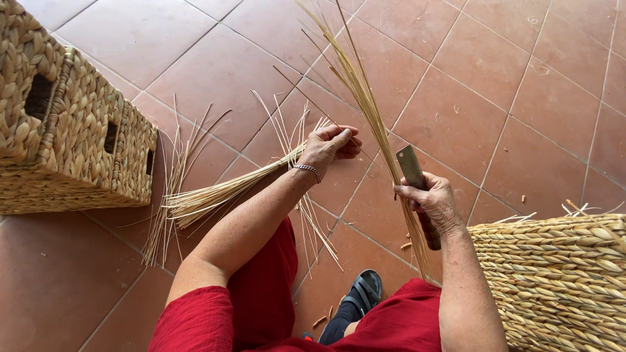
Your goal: The person sits on a tiled floor and uses a knife to split and shave thin strips from bundles of dried plant material. They repeatedly select a strip, run the blade along its length to thin it, and place the finished piece aside.
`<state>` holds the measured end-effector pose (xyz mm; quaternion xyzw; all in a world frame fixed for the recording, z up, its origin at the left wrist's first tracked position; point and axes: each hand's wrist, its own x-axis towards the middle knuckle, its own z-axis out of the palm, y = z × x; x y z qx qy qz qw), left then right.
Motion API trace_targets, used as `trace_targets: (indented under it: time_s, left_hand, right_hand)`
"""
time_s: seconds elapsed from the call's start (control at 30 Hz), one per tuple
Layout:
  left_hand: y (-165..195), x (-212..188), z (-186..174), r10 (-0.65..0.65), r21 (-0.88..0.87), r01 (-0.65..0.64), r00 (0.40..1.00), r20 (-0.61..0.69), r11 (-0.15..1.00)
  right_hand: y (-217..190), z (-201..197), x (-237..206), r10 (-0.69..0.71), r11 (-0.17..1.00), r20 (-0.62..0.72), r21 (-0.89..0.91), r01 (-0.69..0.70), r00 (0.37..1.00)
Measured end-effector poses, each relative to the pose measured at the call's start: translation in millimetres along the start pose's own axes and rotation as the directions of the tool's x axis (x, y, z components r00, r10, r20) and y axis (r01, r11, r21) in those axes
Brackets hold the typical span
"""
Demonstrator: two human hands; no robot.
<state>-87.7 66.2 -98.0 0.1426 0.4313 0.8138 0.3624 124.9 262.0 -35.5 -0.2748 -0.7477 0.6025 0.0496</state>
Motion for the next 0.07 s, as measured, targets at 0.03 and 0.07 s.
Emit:
trace_targets:
  time_s: [0.03, 0.07]
  left_hand:
    - [-2.1, 0.7, -1.4, -0.004, -0.004, 0.004, 1.000, -0.004, 1.000]
    - [-3.8, 2.0, -2.7, -0.007, -0.007, 0.007, 1.000, -0.007, 1.000]
  right_hand:
    - [2.0, -1.1, 1.0, -0.001, 1.000, 0.008, 0.008, 0.001, 1.000]
    - [3.7, -2.4, 2.5, -0.003, 1.000, 0.015, 0.015, 0.002, 1.000]
